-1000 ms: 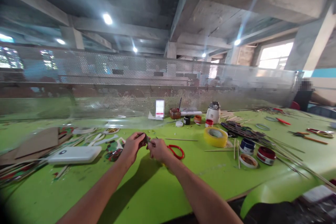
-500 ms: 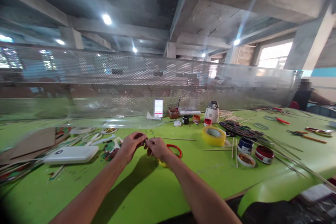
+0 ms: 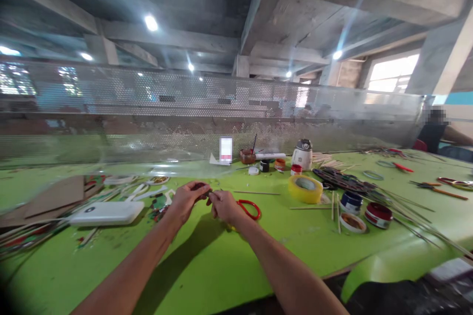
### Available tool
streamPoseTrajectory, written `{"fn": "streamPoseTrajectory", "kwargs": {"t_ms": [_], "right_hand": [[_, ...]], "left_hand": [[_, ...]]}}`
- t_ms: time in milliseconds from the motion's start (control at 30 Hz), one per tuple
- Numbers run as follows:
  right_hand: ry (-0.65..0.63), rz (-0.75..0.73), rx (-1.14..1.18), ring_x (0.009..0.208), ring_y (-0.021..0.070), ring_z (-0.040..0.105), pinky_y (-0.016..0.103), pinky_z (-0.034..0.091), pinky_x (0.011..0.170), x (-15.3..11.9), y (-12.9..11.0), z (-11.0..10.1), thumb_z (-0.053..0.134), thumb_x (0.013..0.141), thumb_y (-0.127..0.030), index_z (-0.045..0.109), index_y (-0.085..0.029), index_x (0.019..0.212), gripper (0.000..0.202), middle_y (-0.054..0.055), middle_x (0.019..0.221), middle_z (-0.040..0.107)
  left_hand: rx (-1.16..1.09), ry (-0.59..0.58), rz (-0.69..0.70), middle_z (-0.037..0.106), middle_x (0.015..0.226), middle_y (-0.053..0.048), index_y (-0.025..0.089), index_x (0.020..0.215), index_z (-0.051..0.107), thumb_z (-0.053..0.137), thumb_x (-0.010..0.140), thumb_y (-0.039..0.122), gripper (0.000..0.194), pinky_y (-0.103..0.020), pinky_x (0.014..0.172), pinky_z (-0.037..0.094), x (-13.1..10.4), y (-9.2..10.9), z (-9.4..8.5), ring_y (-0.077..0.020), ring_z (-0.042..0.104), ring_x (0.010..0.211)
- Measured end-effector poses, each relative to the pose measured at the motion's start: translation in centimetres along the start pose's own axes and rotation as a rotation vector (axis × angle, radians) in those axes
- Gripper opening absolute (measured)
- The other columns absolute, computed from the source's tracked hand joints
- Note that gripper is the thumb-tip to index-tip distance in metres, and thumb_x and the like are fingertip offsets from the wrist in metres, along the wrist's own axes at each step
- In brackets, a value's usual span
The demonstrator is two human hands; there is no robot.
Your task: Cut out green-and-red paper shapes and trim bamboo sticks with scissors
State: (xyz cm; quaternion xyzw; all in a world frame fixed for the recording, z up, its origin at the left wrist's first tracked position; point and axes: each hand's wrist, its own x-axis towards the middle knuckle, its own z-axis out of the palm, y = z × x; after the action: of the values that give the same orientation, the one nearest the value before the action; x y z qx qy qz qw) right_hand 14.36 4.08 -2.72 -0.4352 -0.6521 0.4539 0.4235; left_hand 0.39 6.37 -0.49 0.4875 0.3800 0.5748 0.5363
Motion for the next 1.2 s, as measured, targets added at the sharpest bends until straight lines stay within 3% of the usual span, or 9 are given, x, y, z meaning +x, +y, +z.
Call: {"fn": "streamPoseTrajectory", "kwargs": {"t_ms": [333,500,667,833,967,1067,1200], "right_hand": [[-0.010,-0.018,-0.043,0.037,0.0045,0.040,0.017,0.032,0.043,0.6,0.7,-0.9,0.050,0.087,-0.032,0.059,-0.013,0.069,0.028,-0.004,0.047,0.053],[-0.021,-0.033,-0.061,0.035,0.0048,0.038,0.017,0.030,0.041,0.2,-0.1,-0.8,0.047,0.088,-0.032,0.060,-0.013,0.071,0.028,-0.006,0.044,0.050],[-0.027,-0.013,-0.100,0.034,0.0054,0.031,0.018,0.025,0.038,-0.1,-0.7,-0.8,0.046,0.088,-0.029,0.062,-0.013,0.076,0.026,-0.009,0.041,0.038],[-0.029,0.002,-0.176,0.040,0.0061,0.033,0.019,0.025,0.040,0.4,-0.3,-1.6,0.049,0.083,-0.020,0.065,-0.013,0.072,0.020,-0.007,0.046,0.043],[-0.042,0.001,-0.232,0.042,0.0064,0.037,0.019,0.028,0.043,0.4,-0.5,-2.6,0.051,0.079,-0.017,0.064,-0.013,0.065,0.019,-0.005,0.048,0.048],[-0.054,0.005,-0.256,0.041,0.0059,0.037,0.018,0.028,0.042,0.2,-1.0,-3.5,0.054,0.077,-0.018,0.059,-0.014,0.056,0.022,-0.005,0.045,0.046],[-0.028,-0.001,-0.264,0.041,0.0053,0.035,0.019,0.026,0.042,0.3,-1.3,-4.5,0.058,0.077,-0.023,0.057,-0.014,0.055,0.024,-0.005,0.045,0.046]], "left_hand": [[0.028,0.065,-0.018,0.067,0.068,-0.007,0.009,0.073,0.068,0.076,0.056,0.039,0.035,-0.026,0.054,0.049,0.0,-0.1,0.0,-0.0137,0.059,0.056],[-0.021,0.069,-0.017,0.063,0.064,-0.004,0.010,0.070,0.066,0.076,0.057,0.038,0.033,-0.024,0.053,0.046,0.0,-0.2,-0.1,-0.0111,0.055,0.053],[0.012,0.027,0.002,0.061,0.063,-0.002,0.011,0.068,0.064,0.073,0.061,0.040,0.031,-0.022,0.051,0.042,0.1,-0.1,-0.2,-0.0105,0.053,0.053],[0.375,-0.177,0.112,0.062,0.061,-0.002,0.013,0.076,0.068,0.067,0.067,0.043,0.031,-0.022,0.048,0.037,0.1,0.1,-0.4,-0.0109,0.050,0.051],[0.710,-0.357,0.146,0.062,0.055,-0.003,0.014,0.071,0.069,0.061,0.073,0.043,0.031,-0.023,0.048,0.038,0.4,-0.2,-0.9,-0.0124,0.052,0.049],[0.750,-0.411,0.152,0.066,0.060,-0.005,0.015,0.071,0.068,0.058,0.076,0.044,0.031,-0.023,0.049,0.040,0.5,-0.6,-1.2,-0.0137,0.057,0.052],[0.639,-0.465,0.048,0.070,0.070,-0.010,0.013,0.081,0.062,0.055,0.077,0.049,0.037,-0.025,0.046,0.043,0.5,-0.9,-1.3,-0.0168,0.061,0.053]]}}
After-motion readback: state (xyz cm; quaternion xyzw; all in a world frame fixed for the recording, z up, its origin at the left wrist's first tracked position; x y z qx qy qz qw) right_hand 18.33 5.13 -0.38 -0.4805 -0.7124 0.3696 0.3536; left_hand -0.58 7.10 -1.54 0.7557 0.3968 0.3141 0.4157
